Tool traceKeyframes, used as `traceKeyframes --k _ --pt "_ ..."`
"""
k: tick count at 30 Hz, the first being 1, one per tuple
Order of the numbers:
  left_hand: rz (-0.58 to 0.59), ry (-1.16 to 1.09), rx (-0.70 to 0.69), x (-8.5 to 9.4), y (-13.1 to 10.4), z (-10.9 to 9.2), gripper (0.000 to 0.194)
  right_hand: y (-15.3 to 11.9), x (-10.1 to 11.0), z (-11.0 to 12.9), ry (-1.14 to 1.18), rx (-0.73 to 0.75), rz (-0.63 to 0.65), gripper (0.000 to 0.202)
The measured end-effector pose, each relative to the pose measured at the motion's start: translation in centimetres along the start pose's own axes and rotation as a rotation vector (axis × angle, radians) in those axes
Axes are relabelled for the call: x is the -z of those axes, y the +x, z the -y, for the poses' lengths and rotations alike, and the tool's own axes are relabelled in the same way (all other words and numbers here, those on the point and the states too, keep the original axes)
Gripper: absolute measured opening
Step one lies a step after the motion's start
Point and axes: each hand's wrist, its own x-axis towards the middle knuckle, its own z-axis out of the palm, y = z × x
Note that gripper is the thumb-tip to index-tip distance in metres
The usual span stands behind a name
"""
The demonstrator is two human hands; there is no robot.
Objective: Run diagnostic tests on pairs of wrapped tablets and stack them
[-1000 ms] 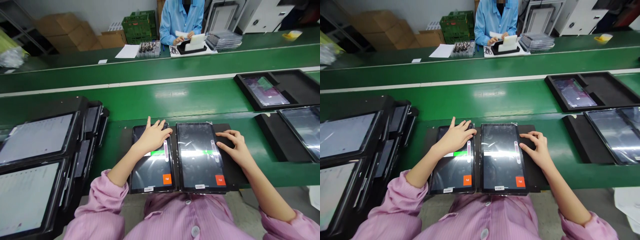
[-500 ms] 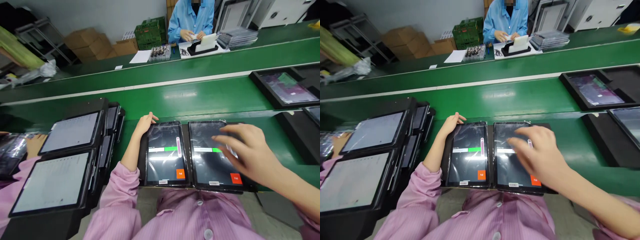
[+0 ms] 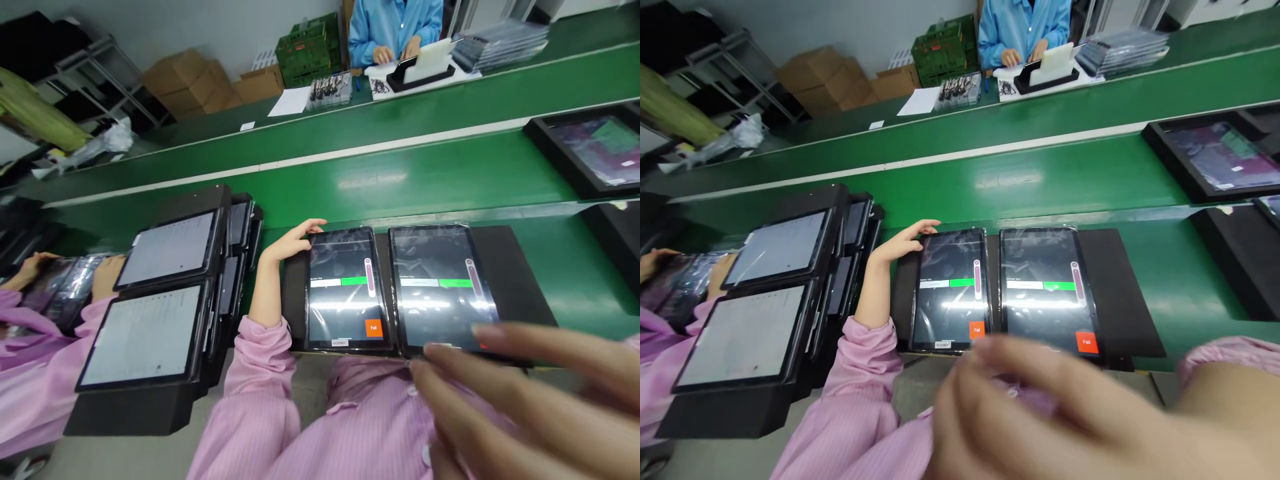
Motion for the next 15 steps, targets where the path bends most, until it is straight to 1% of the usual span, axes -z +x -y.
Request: traceKeyframes --k 2,4,5,6,8,10,11,13,15 --pt "0.056 0.035 -0.033 0.3 -0.7 -0.4 0.08 -0.5 -2.1 -2.6 -0.01 0.037 0.117 0.022" --pt "0.073 0.086 -0.034 0.1 -0.7 -0.9 0.084 -1.5 -4.7 -5.7 -0.052 0.009 0.22 0.022" --pt "0.068 0.116 -0.023 -0.1 -0.5 -1.1 0.085 -2.3 -6.0 -7.1 -0.073 -0.008 0.25 0.02" --pt "0.059 0.147 -0.008 -0.4 -0.2 -1.4 0.087 -3.2 -7.2 -8.3 -0.086 -0.035 0.28 0.022" --pt "0.045 0.203 0.021 -1.1 0.7 -2.4 0.086 -5.0 -8.9 -9.8 -0.083 -0.083 0.316 0.036" --pt "0.052 0.248 0.025 -2.0 1.6 -3.9 0.078 -6.6 -9.4 -10.3 -0.053 -0.121 0.322 0.046" --pt "0.061 0.267 0.013 -2.5 2.0 -4.9 0.073 -7.2 -9.3 -10.4 -0.033 -0.133 0.317 0.045" --pt "0.085 0.305 -0.035 -3.5 2.9 -6.9 0.06 -8.1 -8.6 -10.8 0.003 -0.161 0.292 0.037" --pt "0.124 0.362 -0.104 -4.5 3.6 -8.7 0.047 -8.8 -7.8 -11.7 0.023 -0.225 0.25 0.03"
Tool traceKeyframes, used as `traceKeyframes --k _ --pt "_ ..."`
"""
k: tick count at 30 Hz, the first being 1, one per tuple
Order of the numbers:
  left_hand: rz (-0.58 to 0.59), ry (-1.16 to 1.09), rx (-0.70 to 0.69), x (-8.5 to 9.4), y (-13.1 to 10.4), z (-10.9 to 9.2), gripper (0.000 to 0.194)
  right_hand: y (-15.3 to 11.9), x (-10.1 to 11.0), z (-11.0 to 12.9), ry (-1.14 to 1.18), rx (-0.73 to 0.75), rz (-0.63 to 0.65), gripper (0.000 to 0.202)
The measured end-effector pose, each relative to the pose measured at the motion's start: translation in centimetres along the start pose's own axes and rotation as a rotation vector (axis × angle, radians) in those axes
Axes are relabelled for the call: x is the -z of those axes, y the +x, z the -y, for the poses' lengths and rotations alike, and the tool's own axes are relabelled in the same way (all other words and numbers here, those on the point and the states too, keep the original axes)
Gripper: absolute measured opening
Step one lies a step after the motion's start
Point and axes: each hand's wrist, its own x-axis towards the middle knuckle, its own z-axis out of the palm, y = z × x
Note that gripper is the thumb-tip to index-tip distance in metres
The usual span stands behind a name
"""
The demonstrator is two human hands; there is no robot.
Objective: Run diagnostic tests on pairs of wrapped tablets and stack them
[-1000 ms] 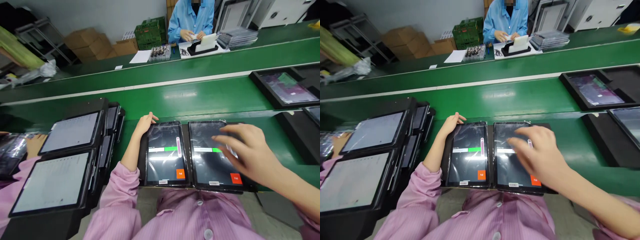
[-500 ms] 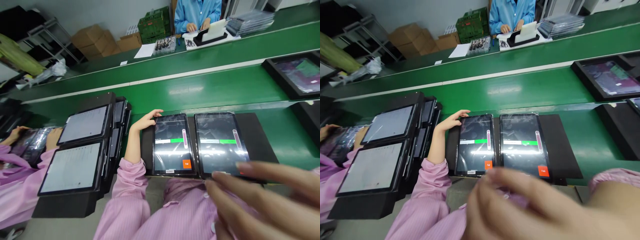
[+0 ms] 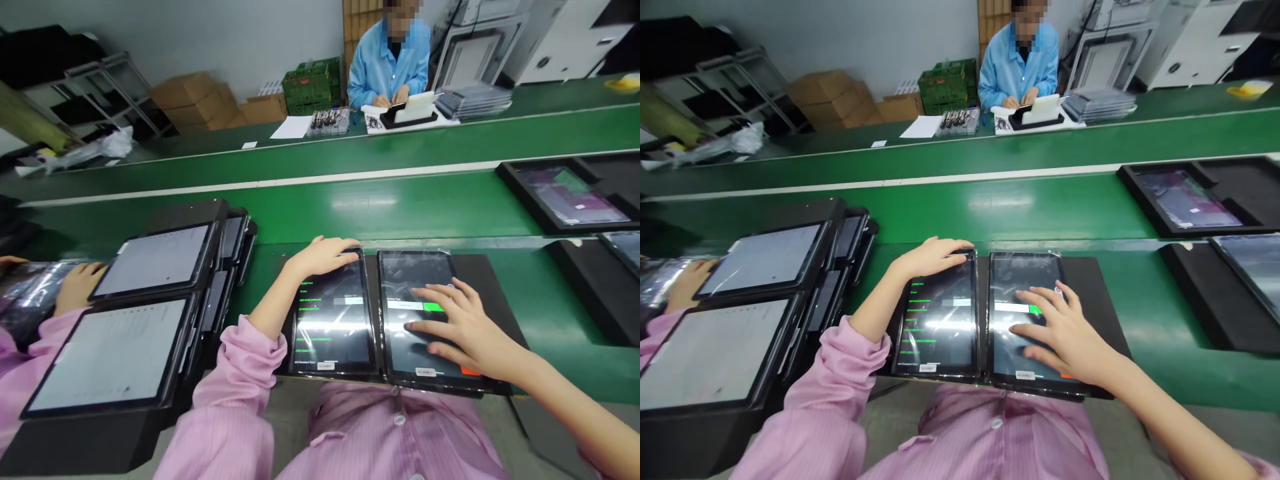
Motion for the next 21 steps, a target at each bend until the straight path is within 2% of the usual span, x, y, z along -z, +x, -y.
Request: traceKeyframes --k 2,4,6,8,13,17,21 --pt "0.029 0.052 -0.054 -0.2 0.8 -1.5 0.04 -0.5 0.5 -1.7 0.029 -0.134 -0.082 0.032" --pt "0.04 0.079 -0.07 -0.4 1.2 -2.3 0.043 -0.7 0.3 -3.9 0.057 -0.328 -0.214 0.038" --pt "0.04 0.087 -0.068 -0.5 1.3 -2.7 0.045 -0.8 -0.4 -5.9 0.071 -0.513 -0.352 0.042" --pt "0.05 0.1 -0.069 -0.6 1.0 -2.7 0.042 -0.9 -1.4 -7.6 0.065 -0.632 -0.429 0.044" --pt "0.074 0.136 -0.053 -0.8 -0.1 -2.6 0.035 -1.7 -3.5 -9.3 0.045 -0.673 -0.411 0.045" --pt "0.085 0.133 -0.035 -1.2 -0.4 -2.5 0.034 -2.4 -3.9 -9.7 0.051 -0.656 -0.427 0.045" --pt "0.028 0.114 0.029 -1.3 -0.5 -2.6 0.042 -2.3 -3.9 -9.9 0.093 -0.674 -0.456 0.047"
